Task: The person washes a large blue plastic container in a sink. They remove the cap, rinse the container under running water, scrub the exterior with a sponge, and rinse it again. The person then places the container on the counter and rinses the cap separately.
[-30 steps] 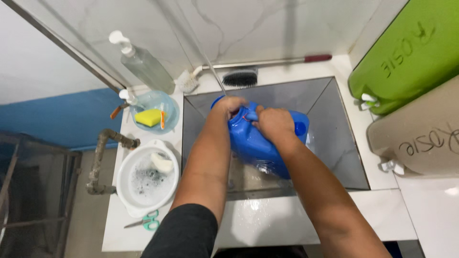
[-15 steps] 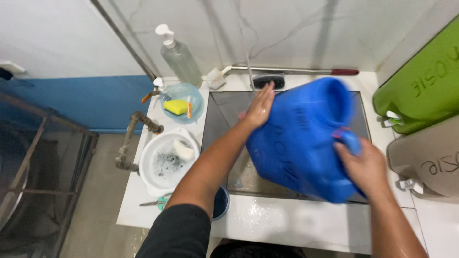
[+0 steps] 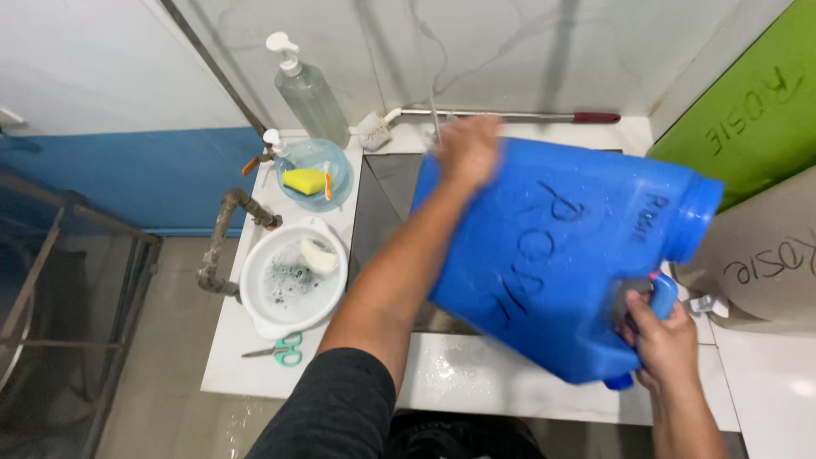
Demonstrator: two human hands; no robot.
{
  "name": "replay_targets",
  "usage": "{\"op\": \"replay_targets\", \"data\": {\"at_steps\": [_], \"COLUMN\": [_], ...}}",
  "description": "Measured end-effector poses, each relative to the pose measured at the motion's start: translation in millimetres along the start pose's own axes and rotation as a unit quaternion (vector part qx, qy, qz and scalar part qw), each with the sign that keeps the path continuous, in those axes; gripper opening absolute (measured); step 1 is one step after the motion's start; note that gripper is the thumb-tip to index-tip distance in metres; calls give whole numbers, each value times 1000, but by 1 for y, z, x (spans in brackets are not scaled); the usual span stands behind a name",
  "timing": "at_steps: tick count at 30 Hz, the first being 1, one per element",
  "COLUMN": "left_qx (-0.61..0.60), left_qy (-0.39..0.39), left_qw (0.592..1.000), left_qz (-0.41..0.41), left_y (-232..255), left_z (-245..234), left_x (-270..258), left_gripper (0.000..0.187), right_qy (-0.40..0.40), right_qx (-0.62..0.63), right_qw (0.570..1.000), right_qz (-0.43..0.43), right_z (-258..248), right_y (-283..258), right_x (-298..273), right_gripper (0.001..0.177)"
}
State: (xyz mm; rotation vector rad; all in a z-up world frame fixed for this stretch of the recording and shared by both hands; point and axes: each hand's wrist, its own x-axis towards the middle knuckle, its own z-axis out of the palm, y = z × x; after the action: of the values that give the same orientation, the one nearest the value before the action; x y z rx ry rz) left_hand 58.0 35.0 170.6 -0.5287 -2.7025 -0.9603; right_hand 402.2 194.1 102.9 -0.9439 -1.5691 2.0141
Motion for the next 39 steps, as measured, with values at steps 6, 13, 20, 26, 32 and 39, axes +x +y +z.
{"op": "replay_targets", "data": {"at_steps": [6,13,20,26,32,39], "left_qx": [21,101,-146,-155,3,-26], "left_qy": [-138,-84,-187,-40,-132,-92], "left_qw": [949,990,894,977,991,938], "left_qz": [283,-41,-379,137,22,-333], "left_y": [-14,-22,-22,-8,-87,-137], "left_z": [-4,51,84,14,-8,-1], "left_x": [-170,-210,-221,-204,-112,-119], "left_gripper": [99,91,103,91,58,49], "right_qy": [-29,-62,-48,-244,-308,-430], "right_qx": [7,-4,-157,-512,-529,-253], "right_qw": [999,998,986,782,727,860], "right_qz": [15,24,13,-259,-311,-103], "right_z": [-5,0,21,137,280,369], "right_y": [-13,-20,-22,-15,-35,-12], "right_x": [2,16,25,93,146,198], "right_gripper": [17,16,12,48,26,14]}}
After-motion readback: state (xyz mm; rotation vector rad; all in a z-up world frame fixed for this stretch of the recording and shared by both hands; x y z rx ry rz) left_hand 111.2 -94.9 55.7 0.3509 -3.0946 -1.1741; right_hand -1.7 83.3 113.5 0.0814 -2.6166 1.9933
